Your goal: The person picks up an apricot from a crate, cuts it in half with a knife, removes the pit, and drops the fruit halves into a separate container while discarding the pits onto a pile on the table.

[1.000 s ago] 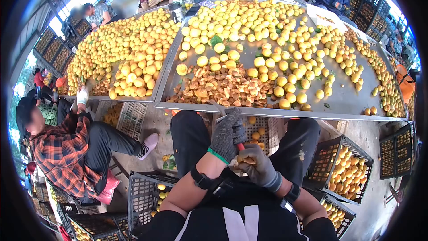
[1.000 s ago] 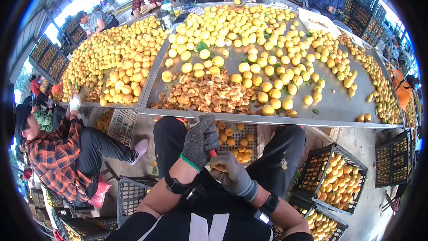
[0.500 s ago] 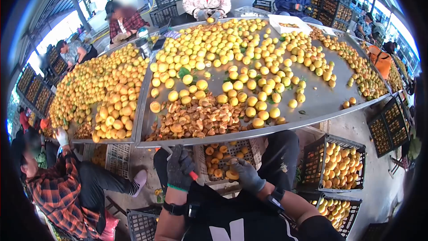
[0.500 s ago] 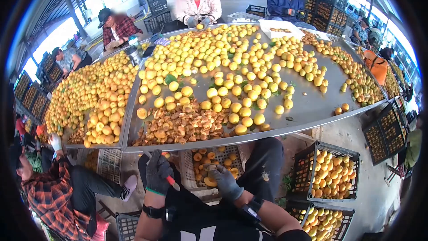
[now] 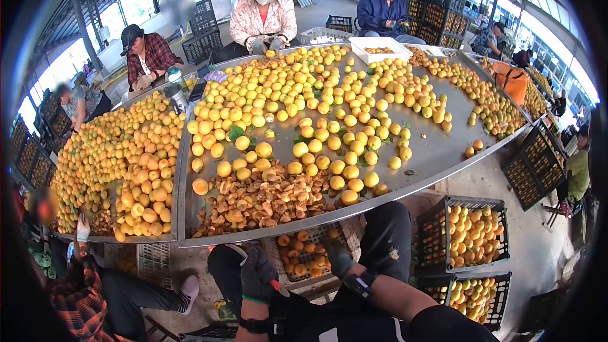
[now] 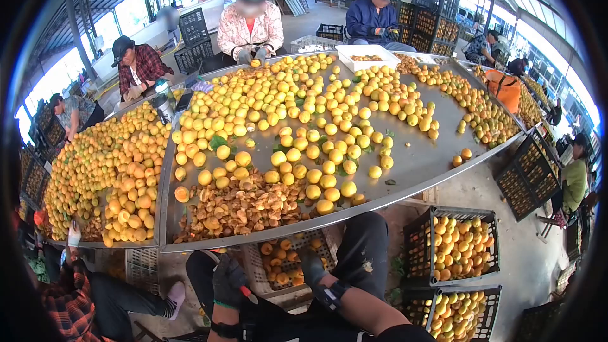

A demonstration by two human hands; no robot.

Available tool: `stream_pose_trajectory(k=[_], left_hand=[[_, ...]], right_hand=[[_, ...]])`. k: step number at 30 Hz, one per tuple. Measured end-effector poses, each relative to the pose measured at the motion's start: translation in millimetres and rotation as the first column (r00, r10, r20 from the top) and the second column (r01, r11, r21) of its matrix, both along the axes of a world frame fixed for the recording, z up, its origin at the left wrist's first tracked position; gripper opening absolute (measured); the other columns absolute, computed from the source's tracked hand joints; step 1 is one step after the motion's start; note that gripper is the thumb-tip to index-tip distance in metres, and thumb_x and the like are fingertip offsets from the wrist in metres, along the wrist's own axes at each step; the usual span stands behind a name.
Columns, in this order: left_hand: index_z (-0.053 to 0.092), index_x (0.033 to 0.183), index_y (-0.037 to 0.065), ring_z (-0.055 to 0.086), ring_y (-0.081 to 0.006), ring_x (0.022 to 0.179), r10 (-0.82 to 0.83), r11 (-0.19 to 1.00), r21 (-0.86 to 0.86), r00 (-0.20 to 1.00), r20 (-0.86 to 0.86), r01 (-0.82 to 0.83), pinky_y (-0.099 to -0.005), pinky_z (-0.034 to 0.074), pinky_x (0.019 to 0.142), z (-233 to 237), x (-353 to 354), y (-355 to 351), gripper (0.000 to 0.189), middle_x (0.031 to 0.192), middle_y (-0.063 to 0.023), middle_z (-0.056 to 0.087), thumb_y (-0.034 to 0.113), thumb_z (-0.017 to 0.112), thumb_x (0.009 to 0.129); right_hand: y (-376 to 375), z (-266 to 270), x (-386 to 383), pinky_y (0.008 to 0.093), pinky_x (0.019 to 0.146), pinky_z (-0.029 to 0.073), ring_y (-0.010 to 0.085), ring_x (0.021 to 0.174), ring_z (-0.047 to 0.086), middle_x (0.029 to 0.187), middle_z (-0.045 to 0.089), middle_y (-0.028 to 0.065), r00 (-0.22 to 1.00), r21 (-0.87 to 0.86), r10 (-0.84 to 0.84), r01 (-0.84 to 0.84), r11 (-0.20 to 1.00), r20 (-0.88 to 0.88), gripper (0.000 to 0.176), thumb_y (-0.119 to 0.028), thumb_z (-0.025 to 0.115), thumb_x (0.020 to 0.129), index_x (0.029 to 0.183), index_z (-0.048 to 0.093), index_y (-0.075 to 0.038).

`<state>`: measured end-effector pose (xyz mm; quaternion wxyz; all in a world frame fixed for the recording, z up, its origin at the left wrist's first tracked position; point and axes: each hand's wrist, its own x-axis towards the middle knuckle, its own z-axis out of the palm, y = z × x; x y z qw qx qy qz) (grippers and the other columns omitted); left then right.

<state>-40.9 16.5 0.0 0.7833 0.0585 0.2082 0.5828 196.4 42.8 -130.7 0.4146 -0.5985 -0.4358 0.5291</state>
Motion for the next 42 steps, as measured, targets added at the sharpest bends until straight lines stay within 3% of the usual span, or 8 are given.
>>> stream_pose_trajectory(k=[7,12,14,21,31,35,39,42], left_hand=[[0.046,0.077,0.019,0.032,-0.0071,0.042,0.019,0.991,-0.130,1.000,0.007,-0.018,-0.0238,0.027,0.037,0.0,-4.2,-2.5,0.020,0.058,0.0074,0.034,0.024,0.051,0.096],[0.048,0.081,0.019,0.032,-0.0090,0.043,-0.019,0.981,-0.194,0.992,-0.128,-0.006,-0.0250,0.028,0.038,-11.6,0.3,4.0,0.020,0.057,0.0056,0.031,0.026,0.043,0.099],[0.048,0.081,0.019,0.032,-0.0094,0.043,-0.025,0.980,-0.197,0.993,-0.113,0.002,-0.0254,0.029,0.038,-16.1,-2.9,3.2,0.020,0.057,0.0053,0.030,0.025,0.042,0.099],[0.050,0.087,0.017,0.035,-0.0106,0.042,-0.048,0.964,-0.266,0.983,-0.180,-0.002,-0.0267,0.030,0.039,-31.3,-0.7,0.0,0.014,0.057,0.0046,0.033,0.025,0.045,0.097],[0.042,0.071,0.012,0.038,-0.0075,0.044,0.136,0.945,0.245,0.425,-0.895,0.215,-0.0225,0.031,0.041,-14.1,27.4,7.8,0.020,0.054,0.0041,0.030,0.009,0.050,0.089],[0.044,0.071,0.014,0.035,-0.0071,0.041,-0.165,0.985,-0.156,0.602,-0.781,0.068,-0.0219,0.028,0.038,4.3,36.5,12.3,0.019,0.053,0.0051,0.030,0.008,0.051,0.088],[0.044,0.071,0.015,0.036,-0.0072,0.039,-0.224,0.916,-0.400,0.819,-0.529,-0.008,-0.0212,0.027,0.036,8.7,41.6,16.3,0.021,0.052,0.0051,0.033,0.013,0.050,0.091],[0.051,0.078,0.012,0.039,-0.0088,0.040,-0.252,0.937,-0.339,0.834,-0.491,0.083,-0.0234,0.031,0.037,-3.1,36.3,17.3,0.014,0.052,0.0042,0.037,0.015,0.052,0.091]], right_hand=[[-10.5,145.8,-11.9,0.0200,0.052,0.036,0.0069,0.059,0.047,0.078,0.055,0.0016,0.679,-0.162,0.389,-0.599,0.784,-0.623,0.028,-0.026,0.049,0.096,0.115,0.054,-0.006],[65.2,199.9,-42.0,0.0290,0.053,0.042,0.0149,0.059,0.051,0.077,0.056,0.0079,0.815,0.163,0.543,-0.519,0.839,-0.201,0.031,-0.024,0.044,0.098,0.119,0.050,-0.001],[79.9,203.1,-51.1,0.0357,0.059,0.048,0.0257,0.065,0.060,0.086,0.060,0.0131,0.654,0.305,0.166,-0.543,0.782,0.738,0.036,-0.023,0.050,0.095,0.124,0.047,-0.002],[122.3,186.3,30.3,0.0404,0.077,0.051,0.0314,0.088,0.063,0.099,0.064,0.0129,0.815,0.442,0.053,-0.366,0.819,0.577,0.026,-0.019,0.060,0.086,0.111,0.061,-0.014],[257.8,168.6,159.3,0.0418,0.079,0.050,0.0333,0.099,0.059,0.117,0.056,0.0108,0.287,0.068,0.055,-0.403,0.913,0.956,0.051,-0.009,0.062,0.073,0.122,0.053,-0.019],[265.1,174.1,143.4,0.0396,0.082,0.048,0.0349,0.102,0.056,0.119,0.050,0.0147,0.106,-0.133,0.186,-0.380,0.915,0.977,0.062,-0.012,0.072,0.070,0.126,0.049,-0.020],[233.5,193.5,149.8,0.0366,0.086,0.049,0.0312,0.106,0.057,0.123,0.049,0.0118,0.402,0.112,0.040,-0.349,0.931,0.915,0.064,-0.007,0.073,0.071,0.129,0.046,-0.015],[190.2,192.3,139.2,0.0367,0.088,0.050,0.0276,0.110,0.056,0.130,0.046,0.0086,0.949,0.488,0.286,-0.188,0.852,-0.134,0.060,-0.003,0.066,0.079,0.133,0.040,-0.010]])
